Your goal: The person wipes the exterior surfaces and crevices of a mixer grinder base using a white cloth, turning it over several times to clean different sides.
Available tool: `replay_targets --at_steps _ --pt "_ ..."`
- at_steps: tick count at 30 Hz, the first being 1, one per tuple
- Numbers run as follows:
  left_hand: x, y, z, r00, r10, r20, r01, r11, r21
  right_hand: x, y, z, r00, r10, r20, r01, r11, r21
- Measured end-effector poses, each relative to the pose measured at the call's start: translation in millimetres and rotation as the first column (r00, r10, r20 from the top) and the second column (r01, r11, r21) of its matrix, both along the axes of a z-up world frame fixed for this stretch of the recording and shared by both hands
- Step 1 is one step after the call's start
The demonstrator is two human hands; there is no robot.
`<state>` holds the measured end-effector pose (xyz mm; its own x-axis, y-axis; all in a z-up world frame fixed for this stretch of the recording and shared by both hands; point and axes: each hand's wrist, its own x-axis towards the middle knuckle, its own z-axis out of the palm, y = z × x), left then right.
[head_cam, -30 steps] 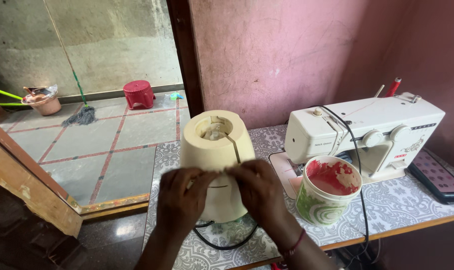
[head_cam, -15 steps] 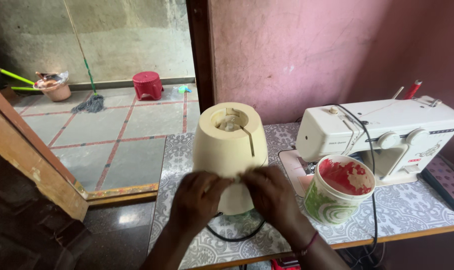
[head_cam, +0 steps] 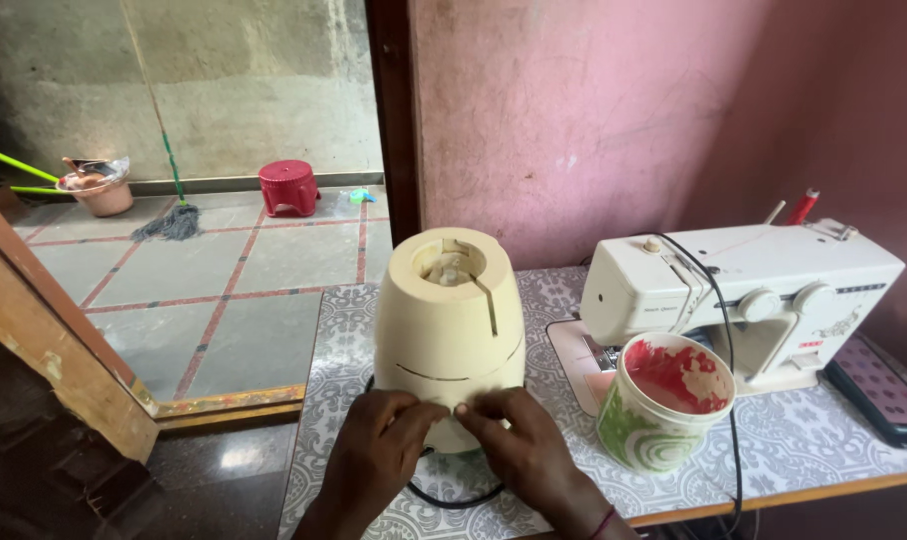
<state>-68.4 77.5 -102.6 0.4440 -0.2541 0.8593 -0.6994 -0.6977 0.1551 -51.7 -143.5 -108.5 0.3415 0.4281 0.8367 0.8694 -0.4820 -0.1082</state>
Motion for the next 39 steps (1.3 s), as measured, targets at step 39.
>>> replay_targets --at_steps 39 --pt "92.2 -12.9 169.3 0.893 -0.345 -0.289 0.324 0.939 -0.119 30.5 -7.2 97.9 0.812 0.281 -0.511 0.176 0.717 0.674"
